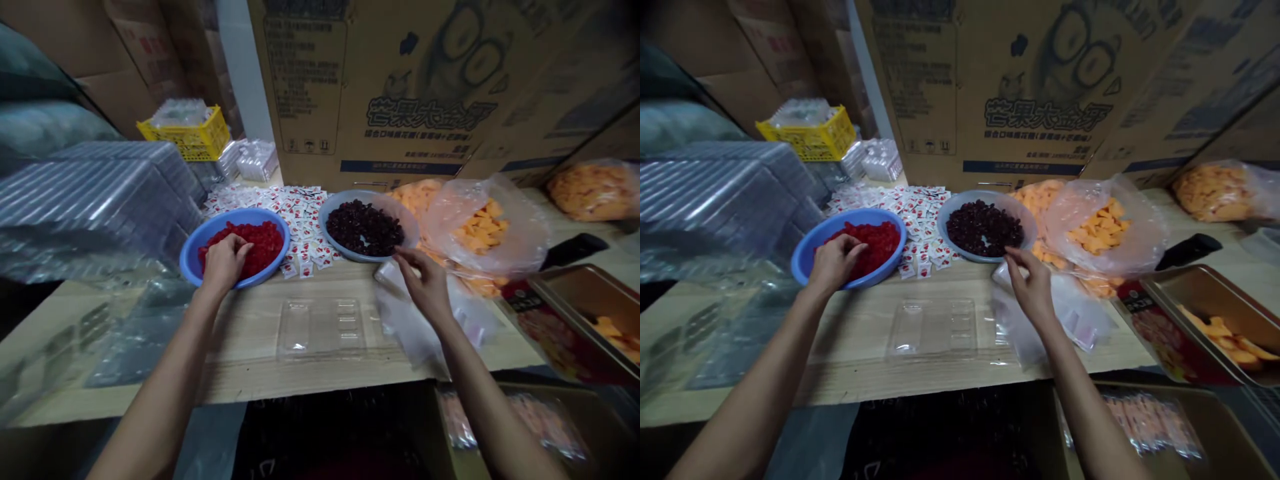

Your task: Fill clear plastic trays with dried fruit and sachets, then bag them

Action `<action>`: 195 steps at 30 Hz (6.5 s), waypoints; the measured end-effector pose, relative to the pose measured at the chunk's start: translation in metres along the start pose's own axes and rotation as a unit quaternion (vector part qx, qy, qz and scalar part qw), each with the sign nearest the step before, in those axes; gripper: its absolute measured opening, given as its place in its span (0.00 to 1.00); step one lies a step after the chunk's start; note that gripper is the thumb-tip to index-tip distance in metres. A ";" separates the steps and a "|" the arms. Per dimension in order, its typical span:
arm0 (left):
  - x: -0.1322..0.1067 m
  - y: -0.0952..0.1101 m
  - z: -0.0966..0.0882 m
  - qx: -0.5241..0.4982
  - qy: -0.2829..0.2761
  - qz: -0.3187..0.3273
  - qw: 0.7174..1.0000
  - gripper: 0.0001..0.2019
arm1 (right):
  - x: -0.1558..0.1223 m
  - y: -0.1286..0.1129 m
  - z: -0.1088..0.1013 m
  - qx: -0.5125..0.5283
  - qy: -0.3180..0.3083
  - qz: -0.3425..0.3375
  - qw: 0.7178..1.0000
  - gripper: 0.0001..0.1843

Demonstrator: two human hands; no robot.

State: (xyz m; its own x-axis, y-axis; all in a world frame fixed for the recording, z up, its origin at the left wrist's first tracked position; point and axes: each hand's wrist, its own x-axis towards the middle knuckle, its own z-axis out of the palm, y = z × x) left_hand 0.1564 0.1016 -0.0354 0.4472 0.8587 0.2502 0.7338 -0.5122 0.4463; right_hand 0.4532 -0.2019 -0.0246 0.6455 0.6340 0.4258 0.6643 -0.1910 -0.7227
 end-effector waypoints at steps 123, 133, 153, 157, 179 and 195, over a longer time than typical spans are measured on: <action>-0.146 0.116 0.012 -0.262 -0.044 0.111 0.958 0.08 | -0.146 -0.019 0.032 0.022 -0.206 -0.069 0.976 0.13; -0.059 0.123 0.077 0.069 -0.128 0.028 0.989 0.16 | -0.093 -0.015 0.049 0.019 -0.108 -0.102 0.989 0.11; -0.127 0.107 0.053 -0.213 -0.179 0.076 0.957 0.06 | 0.001 -0.017 0.117 -0.162 -0.219 -0.123 0.954 0.12; -0.126 0.114 0.068 -0.178 -0.133 0.125 0.967 0.05 | -0.036 -0.017 0.075 0.054 -0.124 -0.004 0.991 0.09; -0.161 0.115 0.044 -0.109 -0.188 0.157 0.963 0.06 | -0.131 -0.033 0.017 0.210 -0.169 0.157 0.950 0.11; -0.164 0.072 -0.002 -0.128 0.012 0.164 0.978 0.08 | -0.067 0.026 -0.128 -0.043 0.148 0.077 0.985 0.17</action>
State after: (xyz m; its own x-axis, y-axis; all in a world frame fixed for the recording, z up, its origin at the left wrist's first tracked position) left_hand 0.1350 -0.0762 -0.0424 0.6227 0.6509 0.4344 0.3993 -0.7417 0.5390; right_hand 0.4761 -0.3454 -0.0021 0.8145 0.3481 0.4642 0.5709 -0.3379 -0.7483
